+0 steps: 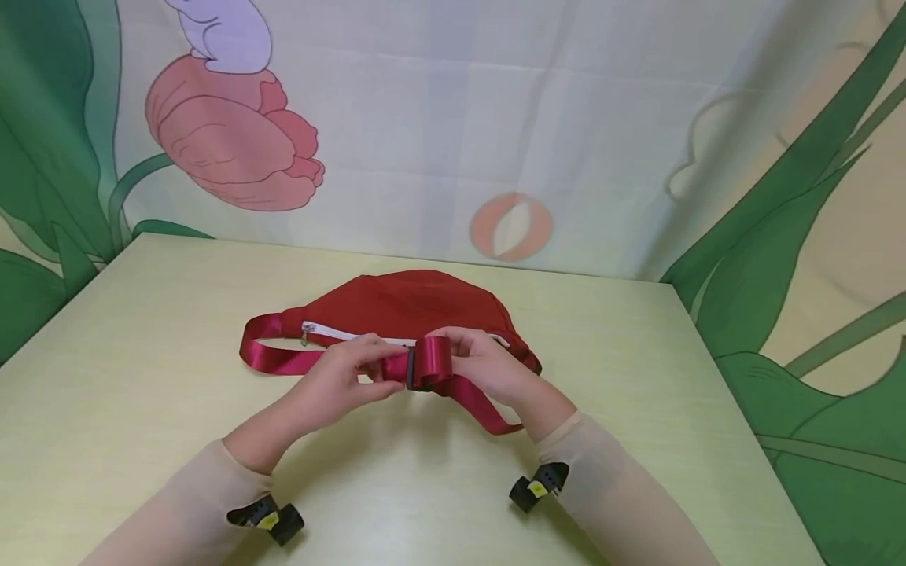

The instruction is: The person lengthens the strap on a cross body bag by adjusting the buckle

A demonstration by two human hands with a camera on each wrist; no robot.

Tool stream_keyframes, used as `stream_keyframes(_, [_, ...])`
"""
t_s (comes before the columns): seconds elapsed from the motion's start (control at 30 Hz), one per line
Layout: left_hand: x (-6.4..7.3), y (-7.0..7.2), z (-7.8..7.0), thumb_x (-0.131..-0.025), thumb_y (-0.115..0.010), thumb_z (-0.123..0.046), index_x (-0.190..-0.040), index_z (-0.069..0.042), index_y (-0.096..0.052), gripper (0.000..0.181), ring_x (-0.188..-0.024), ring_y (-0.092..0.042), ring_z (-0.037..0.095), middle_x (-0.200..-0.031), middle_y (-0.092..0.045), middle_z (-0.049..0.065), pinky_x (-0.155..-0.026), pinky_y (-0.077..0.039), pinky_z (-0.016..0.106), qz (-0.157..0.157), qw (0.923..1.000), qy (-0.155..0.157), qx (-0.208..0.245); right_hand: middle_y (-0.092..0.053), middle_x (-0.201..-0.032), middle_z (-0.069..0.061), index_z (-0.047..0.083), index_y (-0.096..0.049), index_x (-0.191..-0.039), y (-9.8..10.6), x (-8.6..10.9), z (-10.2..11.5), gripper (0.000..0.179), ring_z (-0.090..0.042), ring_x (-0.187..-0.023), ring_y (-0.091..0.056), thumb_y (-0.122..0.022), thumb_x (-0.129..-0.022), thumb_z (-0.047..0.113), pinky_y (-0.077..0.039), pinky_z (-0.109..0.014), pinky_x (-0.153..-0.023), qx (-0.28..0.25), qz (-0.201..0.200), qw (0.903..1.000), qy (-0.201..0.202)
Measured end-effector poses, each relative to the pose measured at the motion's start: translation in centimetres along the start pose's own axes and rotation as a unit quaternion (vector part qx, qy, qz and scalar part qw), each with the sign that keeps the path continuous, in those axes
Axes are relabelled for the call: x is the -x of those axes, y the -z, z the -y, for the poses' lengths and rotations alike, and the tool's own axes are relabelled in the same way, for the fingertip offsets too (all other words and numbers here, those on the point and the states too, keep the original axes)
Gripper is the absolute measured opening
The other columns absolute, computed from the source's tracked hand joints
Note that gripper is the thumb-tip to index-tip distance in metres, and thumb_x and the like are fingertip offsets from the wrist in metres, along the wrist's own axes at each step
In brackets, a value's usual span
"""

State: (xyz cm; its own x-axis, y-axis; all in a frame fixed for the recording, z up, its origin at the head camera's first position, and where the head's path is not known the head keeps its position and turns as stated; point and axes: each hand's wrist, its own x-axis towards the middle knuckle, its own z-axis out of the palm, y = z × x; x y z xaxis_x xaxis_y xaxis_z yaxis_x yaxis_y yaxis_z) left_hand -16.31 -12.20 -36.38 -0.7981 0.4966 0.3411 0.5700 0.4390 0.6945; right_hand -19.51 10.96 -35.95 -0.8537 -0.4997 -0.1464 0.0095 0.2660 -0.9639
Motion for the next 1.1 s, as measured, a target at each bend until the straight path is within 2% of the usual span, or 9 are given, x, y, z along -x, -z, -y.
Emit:
stream_keyframes(0.13, [0.1, 0.5, 0.5, -0.075, -0.078, -0.01, -0.113, -0.01, -0.066, 0.039, -0.068, -0.053, 0.008, -0.083, -0.054, -0.006, -0.062, -0.049, 0.027, 0.006, 0.9999, -0.006, -0.01, -0.061, -0.11, -0.006, 0.014, -0.06, -0.119, 0.2, 0.0, -0.2, 0.029, -0.024, -0.103, -0.057, -0.061, -0.09, 0.012, -0.05, -0.034, -0.083, 0.009, -0.007, 0.9999, 0.001])
stream_keyframes(0.3, [-0.1, 0.3, 0.7, -0.074, -0.079, -0.011, -0.114, -0.012, -0.065, 0.042, -0.066, -0.052, 0.01, -0.085, -0.055, -0.005, -0.058, -0.047, 0.024, -0.002, 0.9999, -0.003, -0.014, -0.063, -0.108, -0.006, 0.014, -0.06, -0.119, 0.2, -0.2, -0.2, 0.027, -0.023, -0.1, -0.058, -0.059, -0.091, 0.012, -0.049, -0.035, -0.084, 0.003, -0.007, 0.9999, 0.011])
stream_keyframes(0.43, [-0.4, -0.3, 0.4, -0.074, -0.079, -0.01, -0.118, -0.01, -0.062, 0.047, -0.065, -0.052, 0.012, -0.091, -0.057, -0.003, -0.056, -0.047, 0.024, -0.003, 0.9999, 0.007, 0.015, -0.064, -0.108, -0.008, 0.012, -0.06, -0.119, 0.0, -0.4, -0.1, 0.027, -0.024, -0.1, -0.06, -0.059, -0.092, 0.013, -0.049, -0.035, -0.085, -0.017, 0.009, 0.9995, 0.024])
stream_keyframes(0.57, [-0.6, -0.5, 0.1, -0.074, -0.079, -0.008, -0.118, -0.008, -0.062, 0.047, -0.066, -0.053, 0.014, -0.088, -0.056, -0.001, -0.057, -0.048, 0.025, 0.005, 0.9989, 0.012, 0.044, -0.062, -0.11, -0.006, 0.012, -0.06, -0.119, 0.1, -0.4, 0.0, 0.027, -0.023, -0.102, -0.057, -0.059, -0.092, 0.013, -0.049, -0.034, -0.085, -0.008, 0.011, 0.9997, 0.022])
stream_keyframes(0.87, [-0.2, 0.0, 1.0, -0.073, -0.08, -0.009, -0.117, -0.008, -0.065, 0.046, -0.063, -0.05, 0.012, -0.08, -0.052, -0.003, -0.054, -0.044, 0.023, -0.001, 0.9995, 0.021, 0.025, -0.062, -0.107, -0.013, 0.007, -0.058, -0.119, 0.9, 0.0, -0.5, 0.026, -0.029, -0.09, -0.063, -0.057, -0.093, 0.009, -0.052, -0.038, -0.079, -0.045, 0.007, 0.9988, 0.014])
stream_keyframes(1.1, [-0.8, -0.9, 0.4, -0.074, -0.079, -0.011, -0.122, -0.012, -0.061, 0.051, -0.061, -0.052, 0.012, -0.087, -0.056, -0.003, -0.055, -0.047, 0.024, 0.007, 0.9994, 0.002, 0.034, -0.062, -0.109, -0.007, 0.01, -0.059, -0.118, 0.7, -0.1, -0.6, 0.026, -0.023, -0.102, -0.058, -0.057, -0.093, 0.01, -0.048, -0.034, -0.087, -0.002, -0.002, 0.9998, 0.019])
